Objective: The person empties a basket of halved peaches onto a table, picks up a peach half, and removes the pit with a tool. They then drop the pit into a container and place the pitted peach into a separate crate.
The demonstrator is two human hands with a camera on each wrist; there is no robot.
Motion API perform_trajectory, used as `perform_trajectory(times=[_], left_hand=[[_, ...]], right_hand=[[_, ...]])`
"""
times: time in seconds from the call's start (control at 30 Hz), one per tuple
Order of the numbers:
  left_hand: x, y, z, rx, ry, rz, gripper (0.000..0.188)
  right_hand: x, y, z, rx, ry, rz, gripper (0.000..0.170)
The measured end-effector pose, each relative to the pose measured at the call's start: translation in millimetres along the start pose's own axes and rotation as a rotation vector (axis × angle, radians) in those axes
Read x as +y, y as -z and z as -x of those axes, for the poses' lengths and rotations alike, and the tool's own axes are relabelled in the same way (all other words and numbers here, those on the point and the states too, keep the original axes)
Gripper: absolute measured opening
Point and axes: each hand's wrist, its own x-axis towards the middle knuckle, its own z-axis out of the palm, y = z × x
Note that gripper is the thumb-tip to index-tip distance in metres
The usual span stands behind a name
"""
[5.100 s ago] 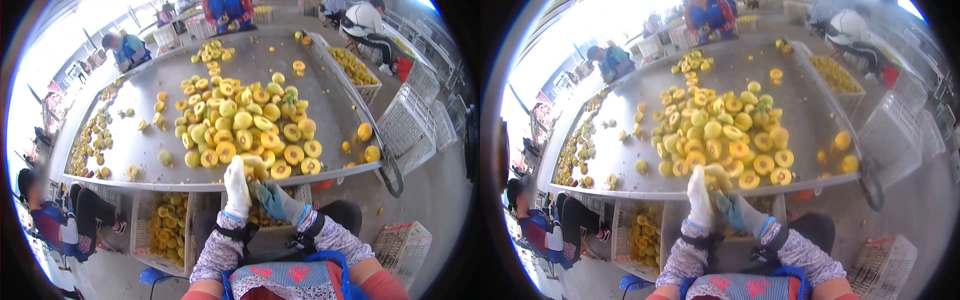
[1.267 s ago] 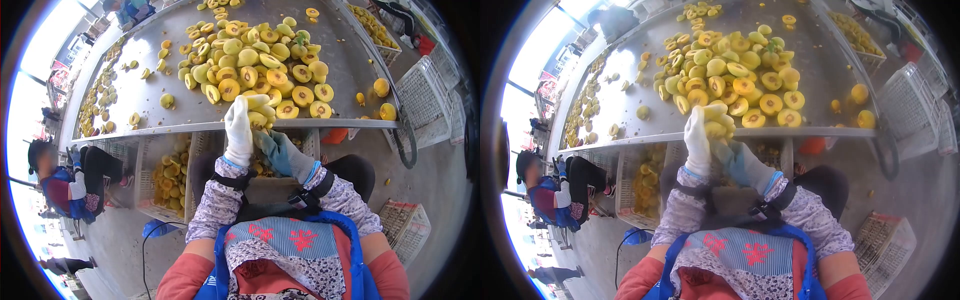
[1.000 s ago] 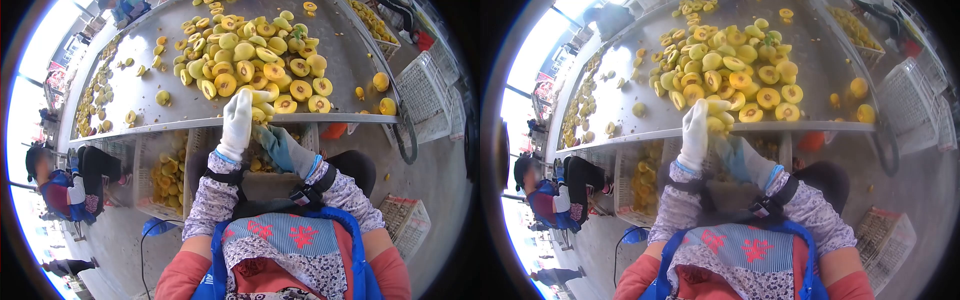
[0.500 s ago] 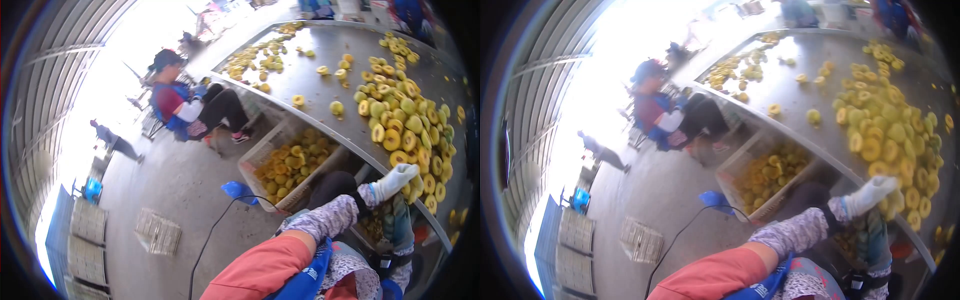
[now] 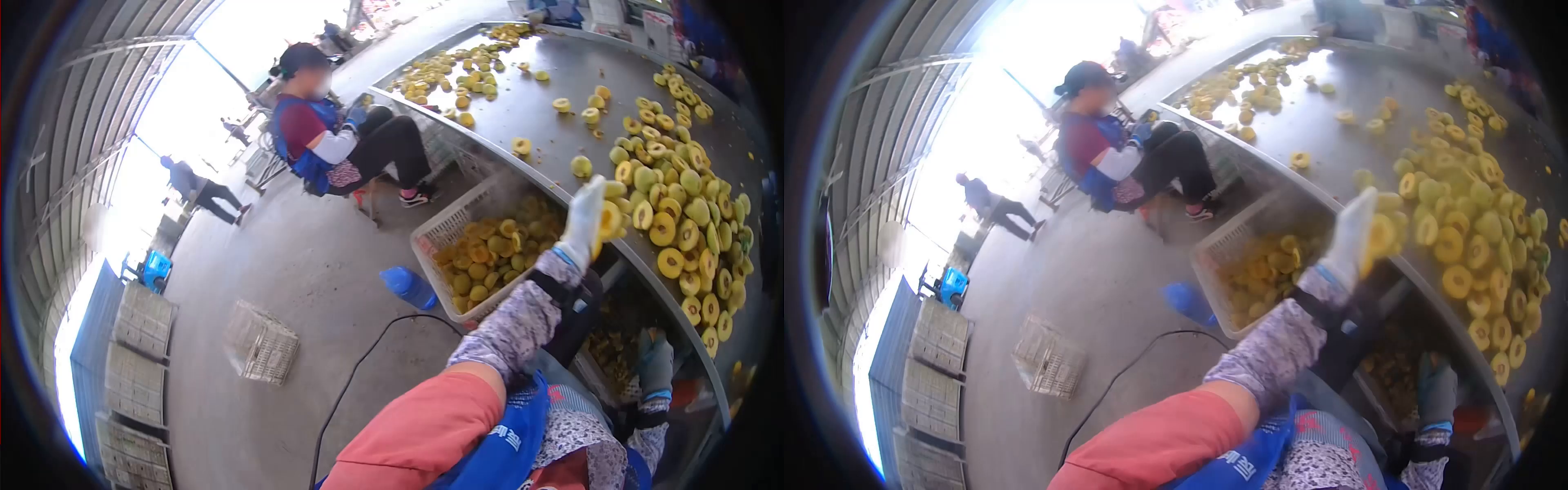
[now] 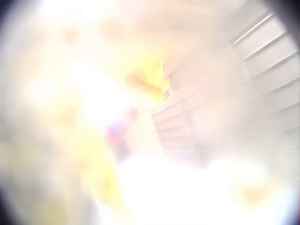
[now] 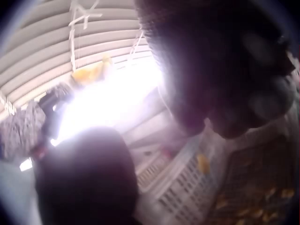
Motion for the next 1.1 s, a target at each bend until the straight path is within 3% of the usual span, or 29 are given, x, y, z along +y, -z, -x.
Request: perform_trajectory(times=[0.03,0.07,0.1,0.13,0.17,0.2,0.27,0.37,0.5,0.57,0.63,0.7,0.73,0.77,0.83,0.87,0.9,0.97,1.07,1.1], left_hand=[[23.8,12.8,8.3,0.028,-0.093,-0.066,0.036],[22.7,51.0,-8.9,-0.058,-0.627,-0.599,0.028],[40.8,68.5,-9.7,0.149,-0.114,-0.417,0.023],[47.5,84.9,-12.5,0.275,-0.183,-0.832,0.025],[57.6,89.9,-8.5,0.37,-0.079,-1.153,0.035],[56.1,104.4,-14.4,0.504,-0.341,-1.653,0.046],[56.9,76.9,-19.7,0.476,-0.444,-1.467,0.052],[32.1,29.6,-45.3,0.075,-0.359,-1.186,0.053],[-29.2,-32.0,-87.7,-0.333,-0.159,-1.534,0.068],[-65.6,-39.1,-102.9,-0.407,-0.146,-1.704,0.07],[-68.1,-53.2,-92.7,-0.427,-0.133,-1.823,0.065],[-66.7,-61.9,-80.0,-0.333,-0.076,-1.951,0.06],[-65.8,-62.9,-76.7,-0.327,-0.182,-1.97,0.054],[-61.1,-62.6,-74.7,-0.329,-0.181,-1.972,0.054],[-44.1,-60.7,-73.9,-0.323,-0.083,-1.56,0.047],[-42.4,-53.9,-76.2,-0.393,-0.158,-1.243,0.034],[-45.6,-52.8,-72.5,-0.403,-0.16,-1.243,0.034],[-32.0,-79.3,-32.5,-0.471,-0.08,-0.642,0.026],[-39.1,-91.2,3.0,-0.548,-0.097,-0.621,0.027],[-45.8,-90.2,10.2,-0.573,-0.07,-0.561,0.028]], right_hand=[[-15.2,13.2,-2.9,0.032,-0.036,-0.14,0.027],[-24.9,19.7,-5.4,0.074,-0.036,-0.224,0.027],[-32.4,21.2,-5.6,0.165,-0.04,-0.183,0.026],[-42.9,26.9,-9.6,0.218,-0.005,-0.187,0.023],[-61.8,36.6,-7.2,0.313,-0.013,-0.124,0.025],[-54.2,32.7,-11.9,0.194,-0.074,-0.264,0.026],[-60.0,32.3,-15.6,0.19,-0.129,-0.395,0.03],[-61.2,34.8,-20.5,0.127,-0.151,-0.412,0.031],[-67.8,48.6,-21.4,0.117,-0.143,-0.419,0.03],[-65.3,49.3,-21.2,0.118,-0.163,-0.377,0.03],[-65.9,51.0,-21.1,0.159,-0.145,-0.453,0.029],[-66.1,48.8,-24.7,0.196,-0.133,-0.453,0.028],[-67.5,47.7,-26.1,0.223,-0.113,-0.452,0.028],[-68.9,47.6,-27.5,0.224,-0.116,-0.454,0.028],[-70.8,49.2,-31.4,0.186,-0.148,-0.433,0.023],[-72.4,50.5,-33.6,0.193,-0.152,-0.432,0.023],[-74.4,51.7,-36.1,0.225,-0.136,-0.525,0.022],[-79.5,50.7,-41.7,0.266,-0.125,-0.615,0.022],[-80.3,43.7,-48.6,0.334,-0.077,-0.678,0.023],[-78.9,43.8,-49.2,0.349,0.011,-0.577,0.024]])
